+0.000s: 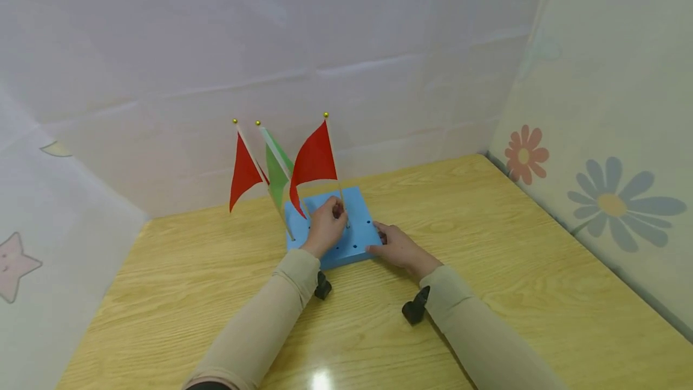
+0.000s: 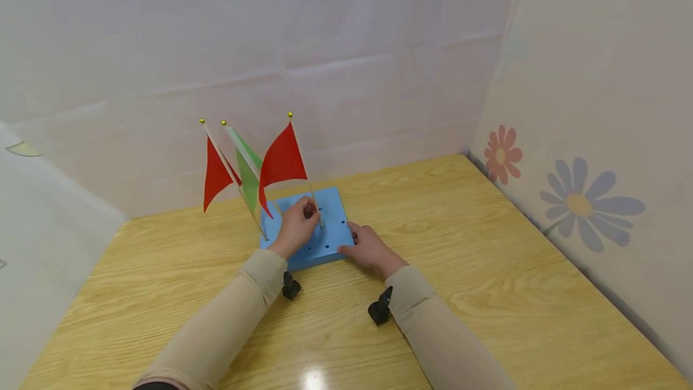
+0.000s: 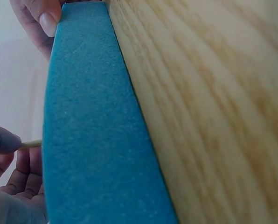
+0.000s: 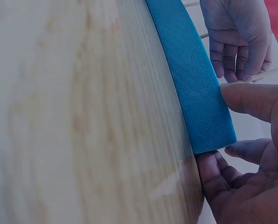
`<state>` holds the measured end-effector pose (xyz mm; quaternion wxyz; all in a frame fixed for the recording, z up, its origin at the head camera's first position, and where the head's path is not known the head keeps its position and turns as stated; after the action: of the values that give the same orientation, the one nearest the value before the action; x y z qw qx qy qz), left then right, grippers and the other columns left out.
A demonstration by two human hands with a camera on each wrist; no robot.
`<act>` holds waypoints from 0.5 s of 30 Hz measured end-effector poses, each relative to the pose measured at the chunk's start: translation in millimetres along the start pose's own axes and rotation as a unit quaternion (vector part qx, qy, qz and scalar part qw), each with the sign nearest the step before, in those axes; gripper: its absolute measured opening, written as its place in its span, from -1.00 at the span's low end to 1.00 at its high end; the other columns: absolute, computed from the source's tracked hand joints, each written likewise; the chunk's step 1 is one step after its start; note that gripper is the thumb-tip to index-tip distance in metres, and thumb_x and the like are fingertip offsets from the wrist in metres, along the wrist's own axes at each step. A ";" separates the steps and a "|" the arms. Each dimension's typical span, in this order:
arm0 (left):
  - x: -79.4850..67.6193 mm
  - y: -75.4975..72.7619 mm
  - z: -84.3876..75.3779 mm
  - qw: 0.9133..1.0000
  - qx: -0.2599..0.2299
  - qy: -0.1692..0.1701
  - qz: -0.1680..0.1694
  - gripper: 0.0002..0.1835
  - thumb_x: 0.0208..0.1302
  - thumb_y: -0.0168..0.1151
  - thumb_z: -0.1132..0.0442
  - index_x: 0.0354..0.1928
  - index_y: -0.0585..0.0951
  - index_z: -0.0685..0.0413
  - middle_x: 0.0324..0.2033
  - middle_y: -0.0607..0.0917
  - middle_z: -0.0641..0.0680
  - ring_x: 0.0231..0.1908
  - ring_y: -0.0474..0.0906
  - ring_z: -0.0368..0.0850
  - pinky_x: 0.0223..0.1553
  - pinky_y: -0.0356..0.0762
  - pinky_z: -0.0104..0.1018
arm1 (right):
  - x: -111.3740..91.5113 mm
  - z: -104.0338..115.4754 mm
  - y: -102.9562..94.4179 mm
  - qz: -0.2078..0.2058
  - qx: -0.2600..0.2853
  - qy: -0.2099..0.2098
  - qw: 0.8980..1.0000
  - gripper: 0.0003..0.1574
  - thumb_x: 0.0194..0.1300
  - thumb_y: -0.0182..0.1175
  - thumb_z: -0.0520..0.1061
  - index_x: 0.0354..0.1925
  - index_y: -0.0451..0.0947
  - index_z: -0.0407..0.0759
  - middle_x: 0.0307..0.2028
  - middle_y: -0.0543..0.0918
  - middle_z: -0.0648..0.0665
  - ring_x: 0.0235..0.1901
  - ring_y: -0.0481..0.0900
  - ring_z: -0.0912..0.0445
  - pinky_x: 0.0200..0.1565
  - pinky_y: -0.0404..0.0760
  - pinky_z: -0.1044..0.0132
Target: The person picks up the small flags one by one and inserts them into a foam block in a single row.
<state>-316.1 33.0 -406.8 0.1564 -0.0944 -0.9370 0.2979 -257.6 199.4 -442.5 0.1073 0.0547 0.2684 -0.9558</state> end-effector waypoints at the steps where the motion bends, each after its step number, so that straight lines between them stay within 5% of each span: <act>1: 0.0 -0.5 -0.1 1.000 -0.006 -0.001 0.001 -0.96 0.47 0.18 0.38 -0.14 0.54 0.21 -0.37 0.59 0.07 -0.45 0.44 -0.09 -0.38 0.42 -0.24 | 0.3 0.4 -0.2 -0.001 0.000 0.000 1.000 -0.08 0.43 0.29 -0.21 0.53 0.07 -0.50 0.18 0.52 -0.39 0.13 0.48 -0.15 0.20 0.46 -0.06; 7: -2.3 -2.9 2.3 0.999 -0.036 -0.014 0.006 -0.95 0.48 0.17 0.36 -0.13 0.53 0.21 -0.35 0.59 0.08 -0.44 0.47 -0.05 -0.39 0.46 -0.23 | 4.0 -1.5 1.8 -0.003 0.004 -0.003 1.000 -0.08 0.42 0.31 -0.20 0.52 0.09 -0.51 0.12 0.54 -0.35 0.08 0.47 -0.12 0.18 0.46 -0.04; 15: -13.4 -7.0 12.3 0.997 -0.062 -0.048 -0.009 -0.80 0.46 0.23 0.33 0.01 0.50 0.27 -0.13 0.63 0.17 -0.09 0.57 0.09 -0.06 0.60 -0.03 | 5.9 -7.4 8.6 0.000 0.026 -0.002 1.000 -0.05 0.41 0.33 -0.18 0.53 0.10 -0.48 0.20 0.51 -0.39 0.17 0.47 -0.17 0.22 0.46 -0.07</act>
<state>-308.5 17.3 -415.4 0.1079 -0.0812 -0.9607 0.2425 -260.9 195.1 -454.0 0.1061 0.0550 0.2435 -0.9625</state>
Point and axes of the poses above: each hand's wrist, its own x-axis towards the middle knuckle, its own y-axis out of the palm, z = x × y, the point moved 5 cm from there along x, towards the middle knuckle
